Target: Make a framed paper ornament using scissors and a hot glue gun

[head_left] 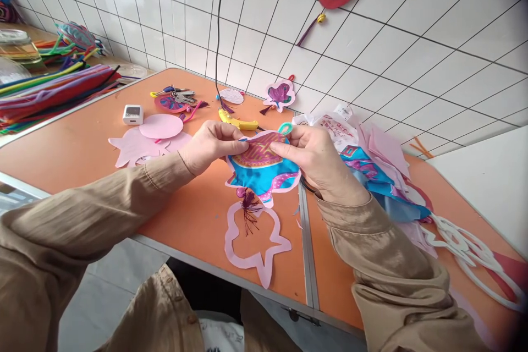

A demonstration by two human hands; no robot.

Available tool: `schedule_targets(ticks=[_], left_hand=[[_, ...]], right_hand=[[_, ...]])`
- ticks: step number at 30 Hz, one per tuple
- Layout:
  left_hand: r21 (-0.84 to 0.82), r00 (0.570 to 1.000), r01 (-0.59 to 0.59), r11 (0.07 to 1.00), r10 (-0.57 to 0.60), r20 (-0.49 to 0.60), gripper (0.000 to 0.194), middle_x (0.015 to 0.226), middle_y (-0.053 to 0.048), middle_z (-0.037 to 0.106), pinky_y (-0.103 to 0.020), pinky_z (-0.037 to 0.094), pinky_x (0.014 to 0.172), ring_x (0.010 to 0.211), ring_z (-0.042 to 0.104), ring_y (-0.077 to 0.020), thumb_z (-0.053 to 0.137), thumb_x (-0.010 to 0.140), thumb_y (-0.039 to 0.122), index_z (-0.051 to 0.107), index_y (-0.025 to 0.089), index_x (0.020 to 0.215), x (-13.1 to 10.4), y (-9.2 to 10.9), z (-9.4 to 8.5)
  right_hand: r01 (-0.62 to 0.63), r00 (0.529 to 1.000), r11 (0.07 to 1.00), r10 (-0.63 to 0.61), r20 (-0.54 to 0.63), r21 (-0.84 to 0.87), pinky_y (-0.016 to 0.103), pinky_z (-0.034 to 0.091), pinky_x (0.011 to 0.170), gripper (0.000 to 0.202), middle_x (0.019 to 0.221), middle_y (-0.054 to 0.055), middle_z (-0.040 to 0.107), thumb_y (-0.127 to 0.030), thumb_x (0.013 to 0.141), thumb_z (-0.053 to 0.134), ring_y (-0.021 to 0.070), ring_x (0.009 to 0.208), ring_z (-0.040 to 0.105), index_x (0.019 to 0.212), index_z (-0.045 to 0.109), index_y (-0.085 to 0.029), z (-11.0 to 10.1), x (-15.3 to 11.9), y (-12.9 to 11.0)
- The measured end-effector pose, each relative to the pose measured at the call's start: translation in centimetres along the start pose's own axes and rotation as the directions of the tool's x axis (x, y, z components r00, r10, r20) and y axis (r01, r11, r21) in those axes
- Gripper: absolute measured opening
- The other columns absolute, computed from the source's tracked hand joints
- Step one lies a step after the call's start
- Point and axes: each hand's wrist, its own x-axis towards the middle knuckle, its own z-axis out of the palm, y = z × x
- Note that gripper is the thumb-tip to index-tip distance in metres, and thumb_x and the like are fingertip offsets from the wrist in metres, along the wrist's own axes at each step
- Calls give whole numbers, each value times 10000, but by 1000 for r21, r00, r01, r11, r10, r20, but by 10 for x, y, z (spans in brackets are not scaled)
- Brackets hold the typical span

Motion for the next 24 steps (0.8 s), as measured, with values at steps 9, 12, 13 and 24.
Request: schedule_targets(ticks=[9,12,13,24], left_hand=[[30,999,-42,999,43,-27,228,495,7,553,-191,357,444,461,485,-69,739,695,237,629,123,531,-1,-2,-1],[-75,996,63,995,-67,-52,225,465,12,512,-197,354,417,418,477,-75,712,695,181,594,123,513,1,0,0],[-116,993,93,989,-101,-63,222,466,10,511,-202,364,410,406,481,-80,700,702,161,587,122,514,2,1,1],[-362,971,129,923,-192,-144,141,732,-31,653,-278,546,724,858,696,-210,540,852,142,658,97,790,11,10,-8]], right_hand=[[-10,1000,1000,10,21,5,304,545,654,35,787,4,714,-243,761,717,155,713,657,779,703,-217,5,-2,1],[-35,999,999,35,30,20,288,511,594,116,715,0,670,-321,758,739,149,673,620,763,698,-212,5,0,3],[-44,998,999,43,42,28,278,489,560,169,689,-5,646,-369,754,748,141,645,595,748,689,-211,4,1,4],[-191,949,977,158,273,97,301,468,484,588,617,18,609,-804,718,551,168,559,612,750,609,-219,-6,2,1]])
